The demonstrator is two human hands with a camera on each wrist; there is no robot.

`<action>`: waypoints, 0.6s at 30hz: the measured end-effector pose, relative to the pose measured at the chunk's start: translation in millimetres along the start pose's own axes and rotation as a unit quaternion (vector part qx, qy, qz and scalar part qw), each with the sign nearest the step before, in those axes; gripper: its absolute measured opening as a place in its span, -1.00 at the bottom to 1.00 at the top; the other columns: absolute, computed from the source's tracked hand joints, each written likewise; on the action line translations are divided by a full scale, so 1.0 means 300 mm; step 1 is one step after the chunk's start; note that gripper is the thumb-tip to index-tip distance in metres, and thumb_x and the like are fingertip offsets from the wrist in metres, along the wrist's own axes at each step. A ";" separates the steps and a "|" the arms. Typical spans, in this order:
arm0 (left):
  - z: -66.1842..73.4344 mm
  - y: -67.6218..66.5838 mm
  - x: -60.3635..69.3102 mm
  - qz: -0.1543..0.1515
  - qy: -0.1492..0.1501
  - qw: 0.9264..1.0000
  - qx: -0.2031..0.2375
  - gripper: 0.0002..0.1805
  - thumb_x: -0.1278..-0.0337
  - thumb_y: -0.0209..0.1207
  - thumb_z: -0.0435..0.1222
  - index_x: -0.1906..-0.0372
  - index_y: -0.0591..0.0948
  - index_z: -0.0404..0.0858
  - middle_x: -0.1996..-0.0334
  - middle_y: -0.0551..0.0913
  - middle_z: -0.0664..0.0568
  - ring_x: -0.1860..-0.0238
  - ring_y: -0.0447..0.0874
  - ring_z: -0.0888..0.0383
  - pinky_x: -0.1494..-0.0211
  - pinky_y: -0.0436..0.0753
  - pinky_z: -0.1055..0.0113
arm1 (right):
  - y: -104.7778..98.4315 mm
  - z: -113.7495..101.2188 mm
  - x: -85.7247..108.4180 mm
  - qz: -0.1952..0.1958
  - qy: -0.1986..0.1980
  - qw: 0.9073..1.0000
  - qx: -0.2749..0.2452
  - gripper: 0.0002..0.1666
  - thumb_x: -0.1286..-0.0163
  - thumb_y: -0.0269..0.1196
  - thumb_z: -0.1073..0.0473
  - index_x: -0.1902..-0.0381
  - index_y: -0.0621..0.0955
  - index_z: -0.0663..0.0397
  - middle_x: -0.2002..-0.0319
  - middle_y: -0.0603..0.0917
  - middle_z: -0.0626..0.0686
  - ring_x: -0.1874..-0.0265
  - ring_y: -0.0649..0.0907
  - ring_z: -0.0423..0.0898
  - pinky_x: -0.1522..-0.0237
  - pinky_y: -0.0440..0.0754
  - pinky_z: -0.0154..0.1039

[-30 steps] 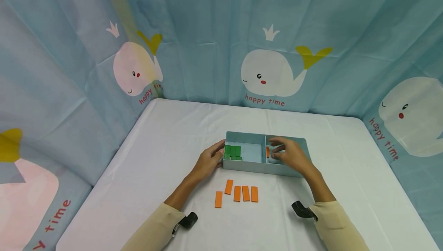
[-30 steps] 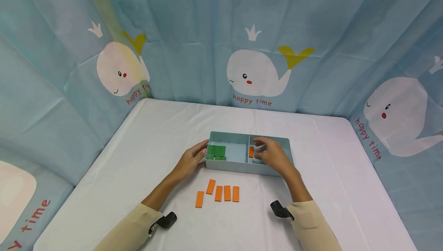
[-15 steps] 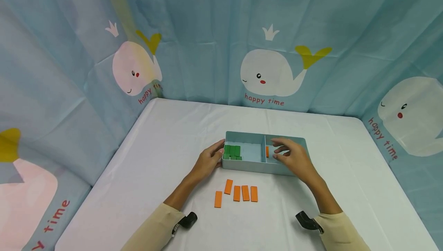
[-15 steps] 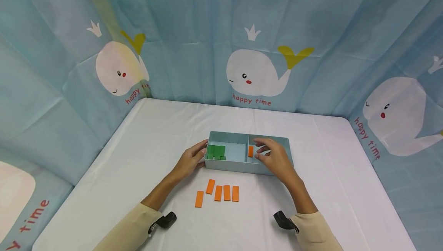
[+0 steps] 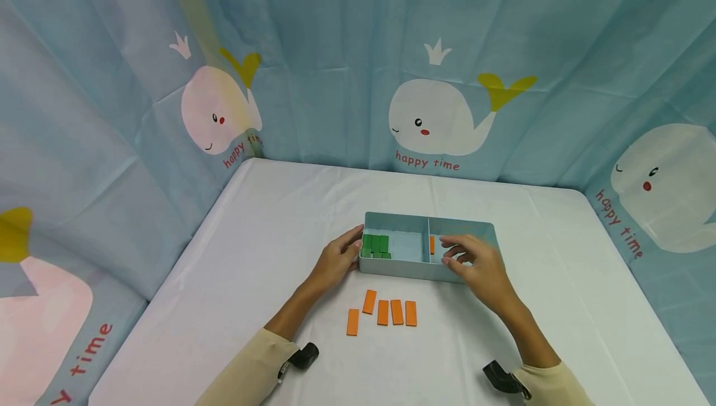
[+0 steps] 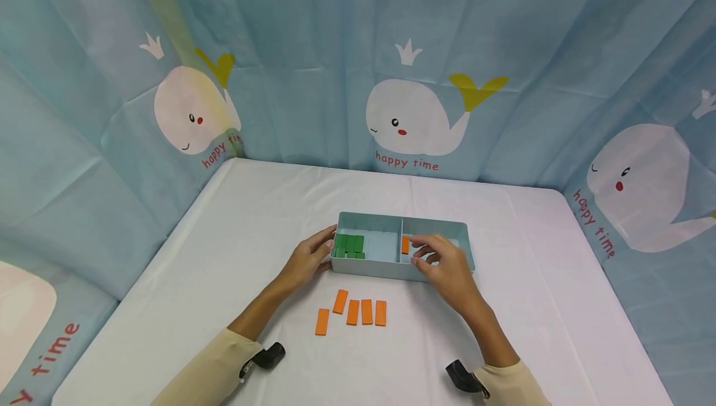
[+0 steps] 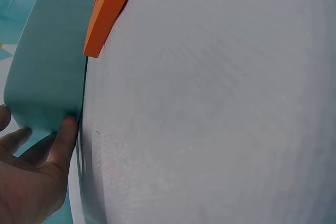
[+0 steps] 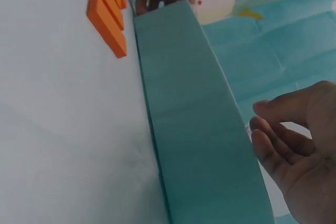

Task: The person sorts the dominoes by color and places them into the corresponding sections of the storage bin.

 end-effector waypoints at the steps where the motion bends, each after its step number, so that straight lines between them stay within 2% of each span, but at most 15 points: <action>1: 0.001 0.000 0.000 0.000 0.001 1.000 0.000 -0.41 -0.75 -0.05 -0.15 -0.69 0.24 -0.13 -0.65 0.24 -0.15 -0.55 0.38 -0.17 -0.37 0.65 -0.06 | 0.003 -0.006 0.006 0.001 -0.005 1.000 -0.002 -0.51 -0.30 0.49 0.44 -0.17 0.73 0.10 0.05 0.79 0.10 0.17 0.77 -0.09 0.13 0.73 -0.47; 12: -0.009 -0.003 -0.007 -0.002 0.007 1.000 -0.013 -0.41 -0.75 -0.04 -0.14 -0.69 0.23 -0.15 -0.65 0.26 -0.15 -0.55 0.40 -0.16 -0.36 0.67 -0.04 | 0.069 -0.039 0.076 -0.032 -0.028 0.999 -0.018 -0.51 -0.27 0.48 0.50 -0.13 0.74 0.09 0.04 0.78 0.11 0.16 0.76 -0.17 0.16 0.78 -0.40; 18: -0.010 -0.002 -0.006 -0.002 0.009 1.000 -0.015 -0.40 -0.75 -0.04 -0.13 -0.69 0.23 -0.16 -0.65 0.26 -0.15 -0.56 0.38 -0.16 -0.37 0.66 -0.04 | 0.106 -0.042 0.110 -0.058 -0.016 0.998 -0.030 -0.53 -0.26 0.47 0.51 -0.13 0.73 0.19 0.07 0.77 0.09 0.16 0.75 -0.20 0.17 0.79 -0.39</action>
Point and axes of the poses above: each hand's wrist, its own x-axis away from the middle knuckle, its own y-axis out of the palm, z = x × y, the point moved 10 cm from there along -x, towards the middle knuckle
